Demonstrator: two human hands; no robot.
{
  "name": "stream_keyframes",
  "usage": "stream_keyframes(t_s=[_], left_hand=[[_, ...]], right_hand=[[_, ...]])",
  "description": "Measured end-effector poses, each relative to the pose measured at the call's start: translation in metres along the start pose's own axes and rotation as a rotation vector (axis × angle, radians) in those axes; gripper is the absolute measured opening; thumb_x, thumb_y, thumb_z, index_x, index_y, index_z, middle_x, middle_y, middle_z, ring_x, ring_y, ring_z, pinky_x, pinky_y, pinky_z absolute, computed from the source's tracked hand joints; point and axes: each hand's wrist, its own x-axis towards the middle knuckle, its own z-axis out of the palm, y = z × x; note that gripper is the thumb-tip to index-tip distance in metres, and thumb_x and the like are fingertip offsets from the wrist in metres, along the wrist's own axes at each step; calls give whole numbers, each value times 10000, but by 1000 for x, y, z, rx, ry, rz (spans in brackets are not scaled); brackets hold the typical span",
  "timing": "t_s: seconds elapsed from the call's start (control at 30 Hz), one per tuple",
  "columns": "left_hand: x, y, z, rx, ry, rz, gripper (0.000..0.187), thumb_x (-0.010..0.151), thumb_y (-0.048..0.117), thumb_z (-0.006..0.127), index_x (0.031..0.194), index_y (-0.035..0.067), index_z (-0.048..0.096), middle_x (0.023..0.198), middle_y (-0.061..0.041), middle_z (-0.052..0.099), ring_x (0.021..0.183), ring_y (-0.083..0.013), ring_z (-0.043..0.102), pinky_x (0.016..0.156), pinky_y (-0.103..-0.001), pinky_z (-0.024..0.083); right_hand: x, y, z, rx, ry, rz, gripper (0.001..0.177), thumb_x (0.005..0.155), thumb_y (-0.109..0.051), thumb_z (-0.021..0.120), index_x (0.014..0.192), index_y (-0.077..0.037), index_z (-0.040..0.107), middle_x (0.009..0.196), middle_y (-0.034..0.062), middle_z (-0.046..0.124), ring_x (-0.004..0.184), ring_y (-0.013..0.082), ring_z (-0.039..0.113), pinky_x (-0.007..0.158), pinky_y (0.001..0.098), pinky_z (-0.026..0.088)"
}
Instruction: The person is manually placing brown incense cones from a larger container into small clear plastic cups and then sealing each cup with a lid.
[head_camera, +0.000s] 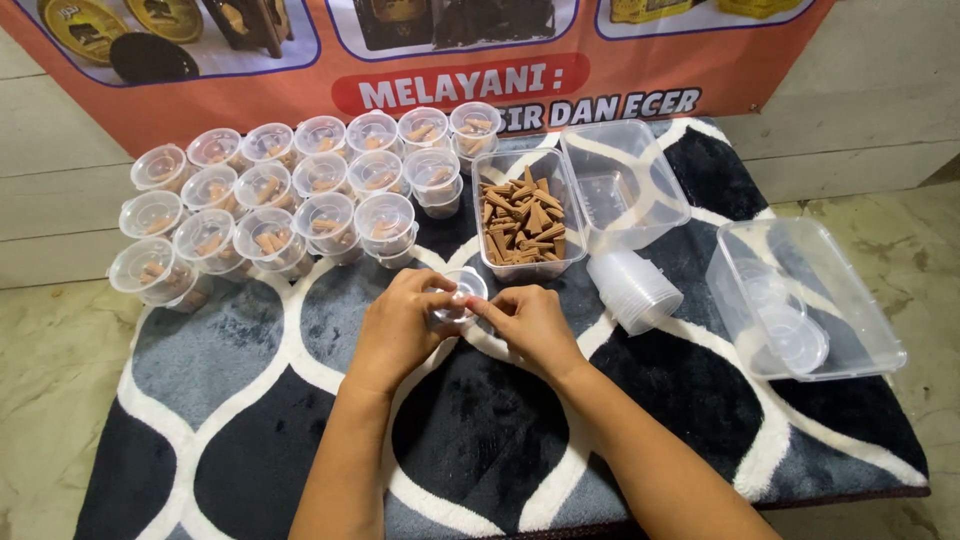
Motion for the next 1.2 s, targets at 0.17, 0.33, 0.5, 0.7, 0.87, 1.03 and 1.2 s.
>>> stream_keyframes(t_s=[0.17,0.33,0.5,0.7,0.87,1.03,1.2], left_hand=[[1,-11,27,124,192,134,183,659,257,891,801,288,779,864,80,627,932,-166,626,745,-318,538],[14,-13,39,247,387,231,132,759,200,824,880,221,775,812,39,595,833,-184,593,654,-312,475],[31,-20,60,446,594,273,44,873,211,721,915,196,716,817,23,540,780,-200,548,596,-317,420],[39,-13,64,549,674,263,125,856,109,706,963,173,725,839,3,538,751,-204,532,569,-326,392],[48,-14,70,568,699,276,124,859,98,698,965,158,722,834,-8,532,747,-211,534,575,-328,400],[56,-13,72,609,711,240,98,852,108,694,933,160,710,805,0,515,709,-216,518,553,-339,381],[57,-13,74,626,723,193,97,856,106,693,929,169,710,820,-10,521,716,-222,514,554,-347,374]], right_hand=[[-4,2,-5,-81,17,14,409,858,-539,758,777,-142,814,587,74,729,598,245,726,536,312,503],[-4,0,-4,-145,11,-35,407,879,-524,735,793,-134,812,629,80,746,669,305,746,563,346,525],[-4,6,0,-206,22,-99,414,908,-524,697,793,-141,804,648,75,749,702,309,749,601,363,545],[0,16,4,-242,10,-143,393,910,-514,680,768,-165,787,635,43,741,707,308,744,625,375,564],[2,20,4,-254,7,-168,384,909,-512,671,773,-168,778,664,51,742,736,315,743,636,400,567],[5,27,9,-274,23,-174,382,900,-533,663,764,-191,765,661,32,731,746,300,743,643,393,569],[7,30,11,-294,17,-179,360,896,-514,668,767,-192,762,676,36,733,759,311,741,648,411,567]])
